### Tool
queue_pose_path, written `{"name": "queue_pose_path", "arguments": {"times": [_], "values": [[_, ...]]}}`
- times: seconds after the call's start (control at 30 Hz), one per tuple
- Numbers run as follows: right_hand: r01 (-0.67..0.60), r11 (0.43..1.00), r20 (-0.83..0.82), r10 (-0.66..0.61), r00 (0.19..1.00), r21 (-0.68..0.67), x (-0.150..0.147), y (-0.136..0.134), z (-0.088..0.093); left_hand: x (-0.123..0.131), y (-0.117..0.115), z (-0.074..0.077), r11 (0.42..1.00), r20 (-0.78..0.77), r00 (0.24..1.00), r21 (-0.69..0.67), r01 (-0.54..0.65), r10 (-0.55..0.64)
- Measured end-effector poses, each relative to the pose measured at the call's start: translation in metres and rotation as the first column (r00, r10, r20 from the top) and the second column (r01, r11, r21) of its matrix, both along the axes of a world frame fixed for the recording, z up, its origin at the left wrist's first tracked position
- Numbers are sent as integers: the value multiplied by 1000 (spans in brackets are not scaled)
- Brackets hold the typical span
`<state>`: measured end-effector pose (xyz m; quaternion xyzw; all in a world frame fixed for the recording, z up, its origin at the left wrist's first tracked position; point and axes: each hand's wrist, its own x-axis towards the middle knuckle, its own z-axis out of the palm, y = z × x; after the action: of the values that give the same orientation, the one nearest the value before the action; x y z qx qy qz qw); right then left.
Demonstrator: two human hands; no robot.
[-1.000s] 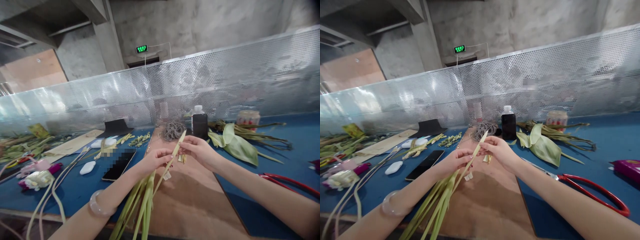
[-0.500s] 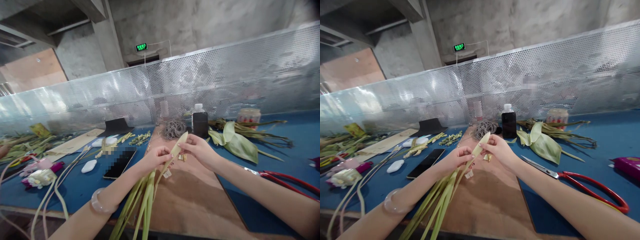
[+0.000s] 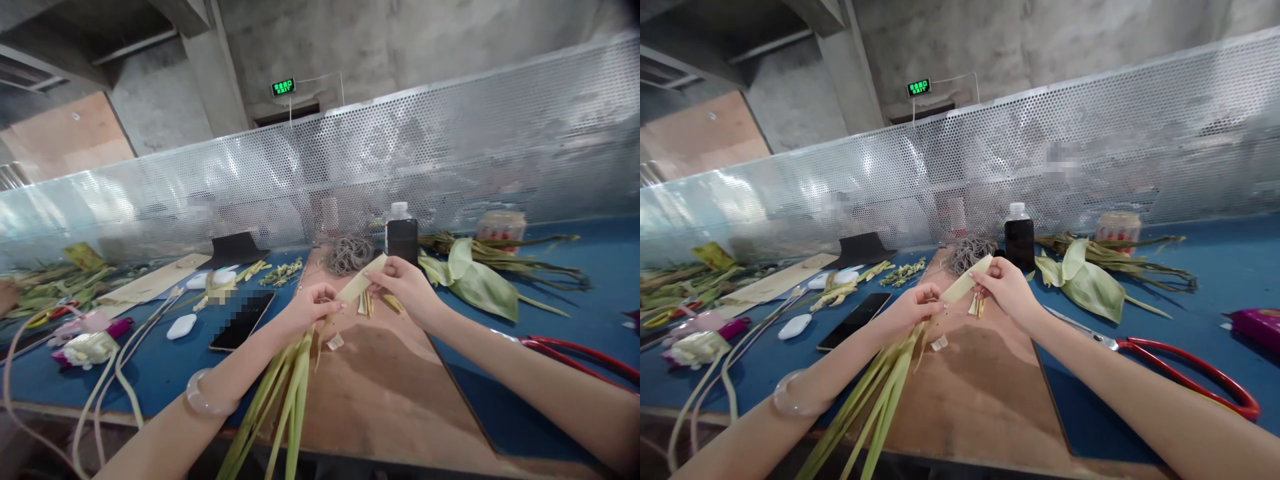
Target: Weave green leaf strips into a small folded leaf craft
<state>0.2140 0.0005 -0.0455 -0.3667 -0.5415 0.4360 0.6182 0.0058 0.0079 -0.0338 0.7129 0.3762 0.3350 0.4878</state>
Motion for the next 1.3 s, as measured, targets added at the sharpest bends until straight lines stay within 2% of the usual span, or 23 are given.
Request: {"name": "queue_pose_path", "arguments": {"times": [0.3,0.6,0.77,0.87,0.97,1.07,1.13,1.2,1.23,1.3], "values": [[83,995,-63,-79,995,53,4,0,3,-3,9,-9,999,18,999,16,-28,27],[261,960,-143,-245,959,104,19,12,2,-1,-1,2,999,-11,1000,-40,26,-27],[389,912,-257,-348,902,131,35,19,8,-2,1,-1,997,15,998,-43,65,-65],[461,871,-343,-387,856,168,48,23,13,-1,5,-3,1000,114,993,-25,14,-11],[518,832,-435,-399,807,198,59,26,18,0,7,-3,993,208,972,-51,-105,114],[522,816,-428,-391,815,249,61,24,22,0,7,0,972,231,944,-73,-224,235],[491,815,-353,-382,854,307,53,18,24,-1,7,1,963,197,945,10,-270,262],[407,837,-210,-352,912,365,39,7,23,-2,8,1,938,127,958,207,-279,257],[343,856,-112,-325,939,386,30,0,22,-3,9,1,901,85,964,341,-267,253],[178,899,126,-246,961,400,11,-16,18,-3,9,-1,770,19,968,602,-211,250]]}}
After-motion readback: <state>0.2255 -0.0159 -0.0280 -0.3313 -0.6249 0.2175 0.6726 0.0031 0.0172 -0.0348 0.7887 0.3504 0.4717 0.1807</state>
